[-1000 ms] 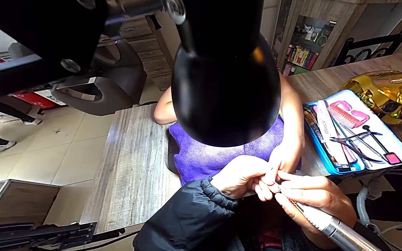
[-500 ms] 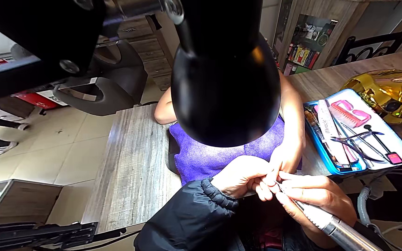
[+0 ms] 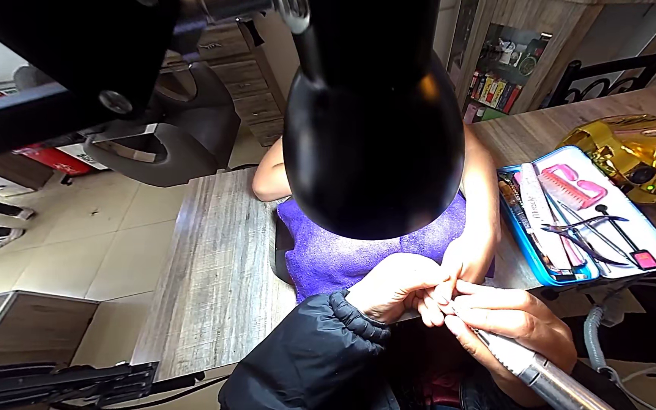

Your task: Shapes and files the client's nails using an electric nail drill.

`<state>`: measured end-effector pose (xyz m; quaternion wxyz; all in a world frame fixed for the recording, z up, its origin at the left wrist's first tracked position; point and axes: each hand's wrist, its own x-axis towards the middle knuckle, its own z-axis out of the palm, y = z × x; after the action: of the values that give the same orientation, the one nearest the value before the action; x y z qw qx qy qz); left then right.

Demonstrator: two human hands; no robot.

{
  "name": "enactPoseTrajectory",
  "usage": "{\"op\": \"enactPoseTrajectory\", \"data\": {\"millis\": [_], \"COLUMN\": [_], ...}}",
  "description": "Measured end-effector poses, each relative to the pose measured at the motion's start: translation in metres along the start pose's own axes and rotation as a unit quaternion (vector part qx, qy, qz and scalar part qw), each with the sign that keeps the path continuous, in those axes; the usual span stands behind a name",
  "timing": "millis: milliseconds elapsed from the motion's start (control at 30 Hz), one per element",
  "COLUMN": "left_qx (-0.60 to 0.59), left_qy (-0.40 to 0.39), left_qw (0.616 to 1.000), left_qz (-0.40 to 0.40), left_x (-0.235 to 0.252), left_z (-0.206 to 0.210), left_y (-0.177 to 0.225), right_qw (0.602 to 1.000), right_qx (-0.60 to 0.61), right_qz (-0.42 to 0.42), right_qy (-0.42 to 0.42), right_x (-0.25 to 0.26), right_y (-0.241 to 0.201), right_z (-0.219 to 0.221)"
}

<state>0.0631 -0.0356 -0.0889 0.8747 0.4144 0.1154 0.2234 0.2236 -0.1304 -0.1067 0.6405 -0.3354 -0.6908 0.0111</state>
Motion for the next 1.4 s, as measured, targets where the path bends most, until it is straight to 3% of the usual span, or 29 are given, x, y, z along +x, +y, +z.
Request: {"op": "enactPoseTrajectory", "data": {"millis": [567, 1400], "left_qx": [-0.028, -0.024], "left_qy": [-0.047, -0.040], "left_qw": [0.998, 0.999], "left_qz": [-0.015, -0.015], "left_x": [-0.0005, -0.0011], "left_z": [-0.0037, -0.0036], "left_y": [0.0016, 0.0005], "right_qw": [1.000, 1.000], "right_qx": [0.000, 0.004], "right_qz": [-0.020, -0.025], "right_qy": [0.006, 0.002], "right_x": [0.0005, -0.0006], "right_y": [-0.0002, 0.0008], "right_z": [-0.0006, -0.0012]}}
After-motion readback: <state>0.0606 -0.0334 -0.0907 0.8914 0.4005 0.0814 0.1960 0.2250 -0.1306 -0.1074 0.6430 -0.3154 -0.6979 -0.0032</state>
